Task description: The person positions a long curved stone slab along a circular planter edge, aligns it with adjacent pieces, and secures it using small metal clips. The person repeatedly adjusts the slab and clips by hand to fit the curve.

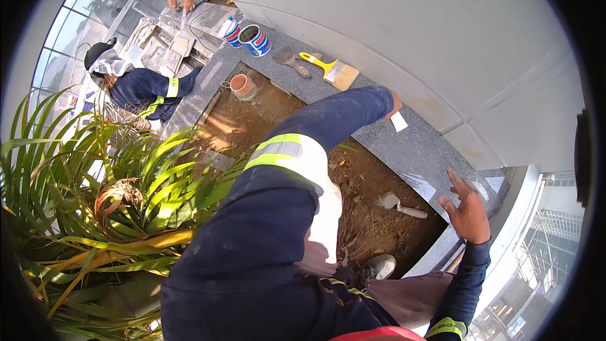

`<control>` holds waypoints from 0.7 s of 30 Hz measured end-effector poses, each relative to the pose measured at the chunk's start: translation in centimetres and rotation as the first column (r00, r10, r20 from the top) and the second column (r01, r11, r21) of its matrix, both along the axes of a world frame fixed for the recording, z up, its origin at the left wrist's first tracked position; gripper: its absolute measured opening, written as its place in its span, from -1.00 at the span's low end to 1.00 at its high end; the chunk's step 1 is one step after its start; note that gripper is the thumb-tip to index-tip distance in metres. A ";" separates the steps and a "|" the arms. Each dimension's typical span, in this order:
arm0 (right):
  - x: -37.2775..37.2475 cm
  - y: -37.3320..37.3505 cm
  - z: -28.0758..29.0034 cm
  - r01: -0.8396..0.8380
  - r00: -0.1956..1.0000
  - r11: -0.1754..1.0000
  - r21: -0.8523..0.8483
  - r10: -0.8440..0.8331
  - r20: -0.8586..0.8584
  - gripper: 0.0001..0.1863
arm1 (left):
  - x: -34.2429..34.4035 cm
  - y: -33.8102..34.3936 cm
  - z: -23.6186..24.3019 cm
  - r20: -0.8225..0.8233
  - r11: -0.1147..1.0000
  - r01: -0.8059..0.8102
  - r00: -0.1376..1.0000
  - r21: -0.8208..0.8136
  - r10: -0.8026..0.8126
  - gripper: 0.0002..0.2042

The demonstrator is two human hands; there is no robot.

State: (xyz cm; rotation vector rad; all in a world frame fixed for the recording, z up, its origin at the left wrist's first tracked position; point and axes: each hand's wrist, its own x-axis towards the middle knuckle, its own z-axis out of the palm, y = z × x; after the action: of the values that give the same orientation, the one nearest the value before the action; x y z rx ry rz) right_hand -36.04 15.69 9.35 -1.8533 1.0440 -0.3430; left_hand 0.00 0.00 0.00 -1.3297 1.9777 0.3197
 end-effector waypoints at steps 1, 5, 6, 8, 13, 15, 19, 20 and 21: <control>-0.1 0.2 0.9 -0.002 1.000 0.997 -0.081 0.003 0.015 -0.27 | -2.9 -2.8 1.0 0.067 0.997 0.067 0.996 -0.022 -0.066 -0.67; -8.8 0.2 4.8 -0.185 0.962 0.978 -0.101 0.160 -0.220 -0.28 | -22.3 -3.8 -2.7 -0.372 0.982 0.018 0.924 -0.186 -0.087 -0.74; -9.5 0.7 4.4 -0.164 0.958 0.983 -0.086 0.138 -0.250 -0.26 | -25.1 -3.1 -3.4 -0.520 0.975 -0.023 0.849 -0.223 -0.099 -0.73; -11.5 1.1 2.4 -0.230 0.918 0.968 -0.100 0.181 -0.352 -0.26 | -28.0 -1.7 -6.3 -0.395 0.926 0.244 0.851 -0.287 -0.346 -0.72; -15.5 0.0 0.6 -0.153 0.893 0.988 -0.021 0.129 -0.432 -0.25 | -31.1 -2.1 -4.7 -0.354 0.929 0.298 0.863 -0.221 -0.361 -0.70; -15.0 -0.9 -0.1 -0.124 0.924 0.987 -0.102 0.077 -0.374 -0.25 | -30.2 -4.1 -4.1 -0.367 0.934 0.205 0.878 -0.293 -0.308 -0.69; -15.6 -2.3 -1.7 -0.032 0.937 0.999 -0.024 0.021 -0.349 -0.26 | -30.9 -5.5 -2.4 -0.441 0.956 0.035 0.882 -0.291 -0.167 -0.67; -16.2 -2.5 -2.3 -0.025 0.935 0.999 0.019 0.030 -0.354 -0.27 | -31.8 -5.5 -2.3 -0.424 0.957 0.068 0.886 -0.282 -0.188 -0.67; -16.9 -2.9 -3.0 -0.014 0.933 0.998 0.062 0.036 -0.358 -0.27 | -32.7 -5.6 -2.1 -0.408 0.956 0.103 0.888 -0.273 -0.213 -0.66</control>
State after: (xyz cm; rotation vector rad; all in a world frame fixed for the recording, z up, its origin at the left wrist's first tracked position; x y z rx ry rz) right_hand -52.99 12.79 6.31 -1.9162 1.2593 0.0482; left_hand -32.71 -5.64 -2.11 -1.3151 2.5577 0.3216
